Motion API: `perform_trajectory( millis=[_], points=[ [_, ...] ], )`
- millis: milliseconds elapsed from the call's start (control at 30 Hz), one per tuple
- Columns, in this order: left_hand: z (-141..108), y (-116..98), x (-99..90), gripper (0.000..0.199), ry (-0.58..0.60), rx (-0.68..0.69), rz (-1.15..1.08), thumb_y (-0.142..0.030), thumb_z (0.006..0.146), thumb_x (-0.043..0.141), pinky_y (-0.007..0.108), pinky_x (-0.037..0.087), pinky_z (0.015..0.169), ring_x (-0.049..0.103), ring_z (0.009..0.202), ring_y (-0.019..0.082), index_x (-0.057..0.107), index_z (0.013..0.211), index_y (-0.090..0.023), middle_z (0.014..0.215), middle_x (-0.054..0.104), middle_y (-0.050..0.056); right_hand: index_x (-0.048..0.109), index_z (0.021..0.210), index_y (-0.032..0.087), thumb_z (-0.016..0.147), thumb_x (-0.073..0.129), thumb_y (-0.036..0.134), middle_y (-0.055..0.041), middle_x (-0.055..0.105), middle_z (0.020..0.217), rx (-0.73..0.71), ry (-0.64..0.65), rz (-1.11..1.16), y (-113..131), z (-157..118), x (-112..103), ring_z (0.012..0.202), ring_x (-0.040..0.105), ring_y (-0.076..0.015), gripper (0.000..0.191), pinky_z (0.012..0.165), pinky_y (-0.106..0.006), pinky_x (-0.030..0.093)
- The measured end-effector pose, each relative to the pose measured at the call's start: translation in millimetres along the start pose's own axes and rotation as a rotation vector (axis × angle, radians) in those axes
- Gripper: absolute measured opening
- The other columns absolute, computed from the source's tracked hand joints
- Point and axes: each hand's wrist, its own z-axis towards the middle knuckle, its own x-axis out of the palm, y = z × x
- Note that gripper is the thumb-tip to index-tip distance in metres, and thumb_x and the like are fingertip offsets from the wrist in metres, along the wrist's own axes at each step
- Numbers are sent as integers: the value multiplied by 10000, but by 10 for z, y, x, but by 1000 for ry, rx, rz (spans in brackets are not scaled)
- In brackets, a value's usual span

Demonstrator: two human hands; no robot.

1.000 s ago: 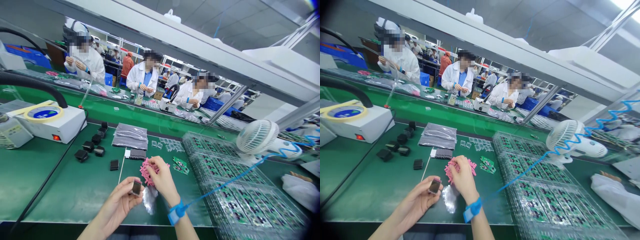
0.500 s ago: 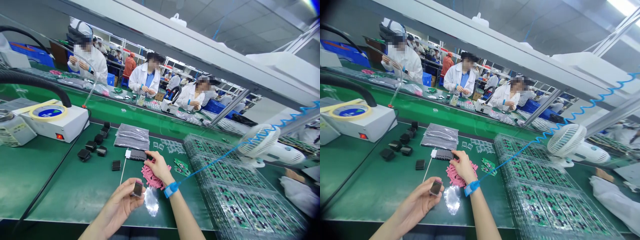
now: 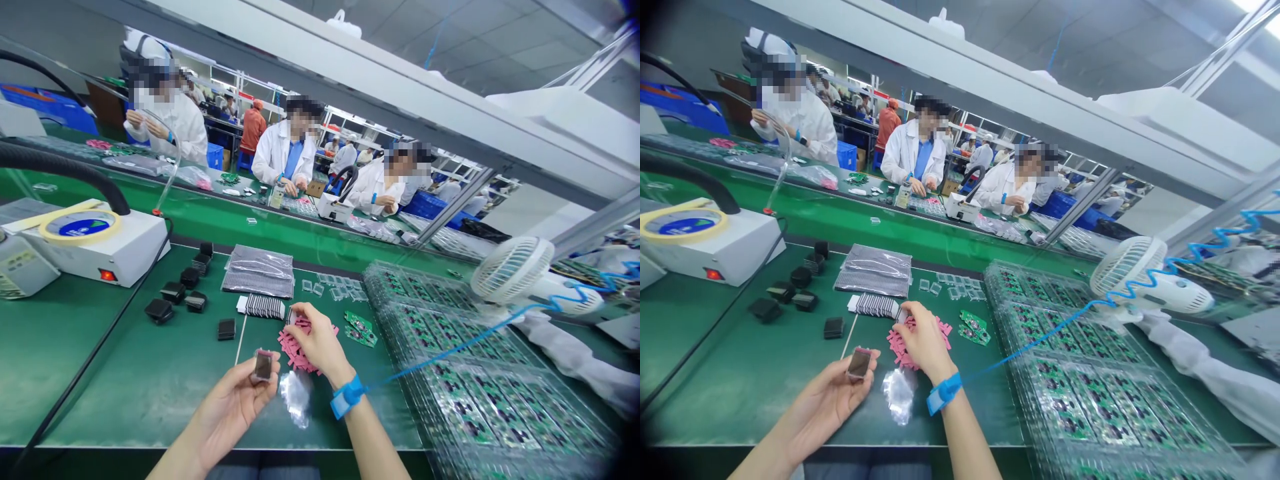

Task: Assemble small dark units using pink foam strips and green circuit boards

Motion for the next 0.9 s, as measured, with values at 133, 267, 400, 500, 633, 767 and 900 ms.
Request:
perform_trajectory(
  millis=[133,267,400,500,633,767,900],
  points=[
    [2,-12,4,233,27,-10,27,-54,928,502,296,626,771,730,852,207,697,1018,36,978,744,216,643,1151,213,816,665,144,-63,691,1147,-9,-6,-36,-24,53,79,1067,618,-234,342,963,-400,464],
    [-1,4,-33,244,74,-12,77,-83,922,539,291,620,768,725,801,196,689,1067,42,934,748,214,666,1164,186,821,672,138,-106,694,1174,-31,-15,-55,-78,151,153,1117,615,-263,347,993,-431,456],
    [7,19,-56,227,78,10,108,-72,901,570,289,614,786,721,844,202,700,1060,24,959,748,209,691,1141,192,837,649,119,-107,719,1122,-69,6,-59,-75,193,123,1075,645,-262,316,965,-426,483],
    [8,21,-60,228,85,11,104,-81,908,558,288,612,789,720,826,193,709,1050,12,954,750,207,698,1135,192,862,617,123,-106,718,1127,-96,28,-53,-55,202,86,1076,652,-250,294,970,-409,489],
    [6,17,-65,222,108,2,87,-95,907,562,285,615,781,721,792,181,720,1035,-4,937,754,193,686,1160,209,865,584,107,-91,688,1171,-115,39,-40,-56,206,76,1090,644,-226,328,973,-381,494],
    [1,16,-59,221,97,4,78,-85,908,554,284,618,778,725,772,177,724,1026,-6,923,757,189,636,1228,219,836,605,104,-82,684,1166,-93,13,-25,-83,204,94,1085,638,-224,409,977,-405,492],
    [-7,10,-49,223,84,-1,59,-74,904,557,282,621,762,729,761,185,722,1028,12,911,759,202,641,1196,211,834,627,125,-93,696,1172,-68,-11,-5,-82,206,101,1089,644,-237,372,979,-420,491]
  ],
)
